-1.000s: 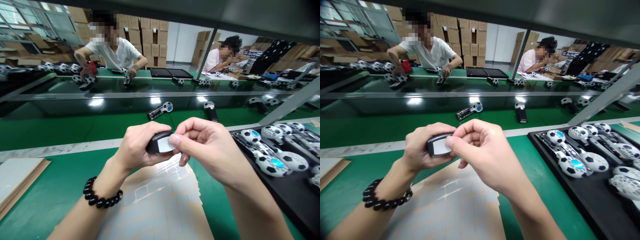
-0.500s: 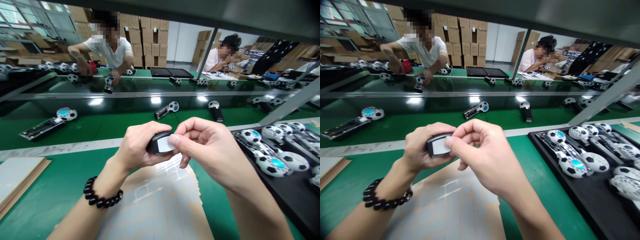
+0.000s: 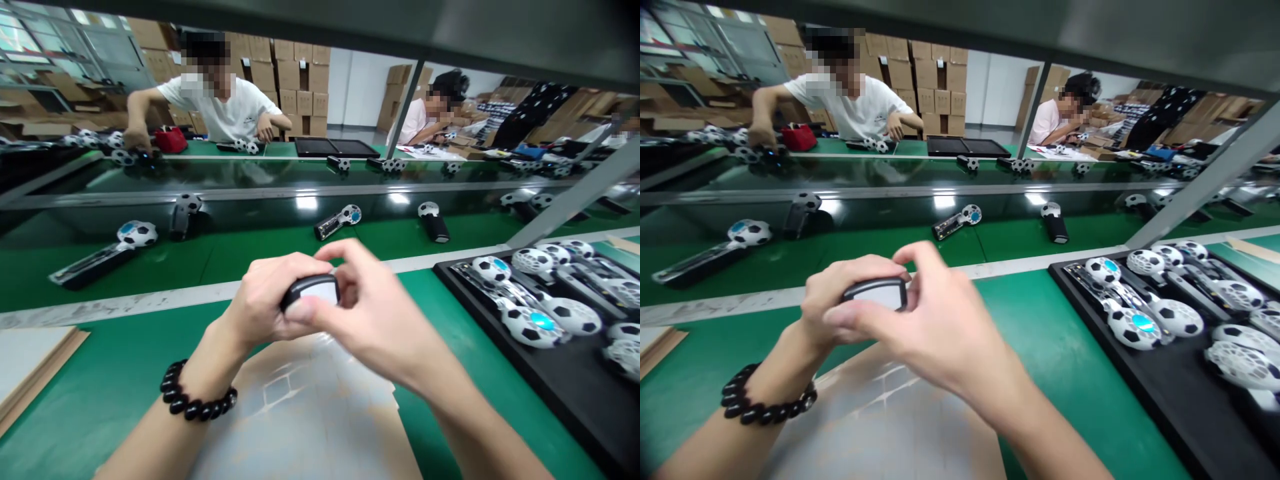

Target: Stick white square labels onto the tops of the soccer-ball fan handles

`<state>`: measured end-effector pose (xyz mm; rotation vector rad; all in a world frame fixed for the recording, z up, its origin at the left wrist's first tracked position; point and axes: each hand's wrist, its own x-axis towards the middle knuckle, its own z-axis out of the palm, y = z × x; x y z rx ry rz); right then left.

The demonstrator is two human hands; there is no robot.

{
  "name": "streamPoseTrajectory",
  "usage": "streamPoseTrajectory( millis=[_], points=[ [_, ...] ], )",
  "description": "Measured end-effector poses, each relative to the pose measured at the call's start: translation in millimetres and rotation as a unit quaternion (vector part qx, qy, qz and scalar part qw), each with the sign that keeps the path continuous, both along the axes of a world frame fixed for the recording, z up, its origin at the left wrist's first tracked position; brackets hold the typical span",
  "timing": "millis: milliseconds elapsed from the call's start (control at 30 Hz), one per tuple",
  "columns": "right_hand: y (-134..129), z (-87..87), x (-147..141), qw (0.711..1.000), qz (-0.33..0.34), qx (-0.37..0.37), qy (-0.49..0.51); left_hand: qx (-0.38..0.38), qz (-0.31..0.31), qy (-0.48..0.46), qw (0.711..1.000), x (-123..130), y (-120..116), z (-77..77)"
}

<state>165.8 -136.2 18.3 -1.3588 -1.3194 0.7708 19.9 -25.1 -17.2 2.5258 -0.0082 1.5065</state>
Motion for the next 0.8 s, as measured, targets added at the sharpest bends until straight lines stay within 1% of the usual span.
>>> streamPoseTrajectory(
  millis=[33,67,100,133,167,200,267,333,400,433,467,533,633,700,733,800],
  points=[
    [5,-4.9,0,0.999,0.048,-0.013,-0.005,0.0,-0.003,0.002,1.0,-1,1,-0.8],
    [12,-10.9,1,0.996,0.083,-0.017,-0.033,-0.004,-0.005,0.008,1.0,-1,2,-1.6],
    [20,-18.1,5,0.992,0.1,-0.014,-0.077,-0.009,-0.008,0.016,1.0,-2,6,-2.5],
    [29,-26.3,12,0.987,0.099,-0.009,-0.129,-0.018,-0.011,0.033,0.999,-1,11,-3.6],
    [41,-35.4,21,0.979,0.081,-0.004,-0.189,-0.03,-0.013,0.061,0.998,0,19,-4.8],
    [53,-45.1,32,0.971,0.049,-0.004,-0.235,-0.042,-0.012,0.099,0.994,2,30,-6.3],
    [82,-64.2,55,0.951,-0.024,-0.005,-0.309,-0.043,0.009,0.189,0.981,9,58,-10.8],
    [112,-80.1,76,0.92,-0.063,-0.006,-0.386,-0.02,0.066,0.272,0.96,16,91,-18.5],
    [141,-90.0,92,0.89,-0.067,-0.008,-0.452,-0.01,0.144,0.314,0.938,21,123,-30.2],
    [153,-92.5,97,0.876,-0.06,-0.009,-0.479,-0.013,0.172,0.327,0.929,20,135,-37.2],
    [165,-93.4,102,0.863,-0.049,-0.009,-0.503,-0.02,0.191,0.342,0.92,18,145,-44.7],
    [181,-91.4,110,0.84,-0.025,-0.009,-0.542,-0.035,0.203,0.373,0.905,11,155,-59.5],
    [192,-81.8,119,0.815,0.007,-0.01,-0.579,-0.064,0.223,0.405,0.884,1,151,-75.5],
    [188,-71.7,120,0.808,0.014,-0.004,-0.589,-0.088,0.245,0.398,0.88,4,139,-78.8],
    [183,-65.5,118,0.809,0.01,0.004,-0.588,-0.1,0.254,0.387,0.881,8,131,-77.8],
    [166,-51.1,108,0.818,-0.01,0.029,-0.575,-0.118,0.266,0.356,0.888,21,112,-70.6]
  ],
)
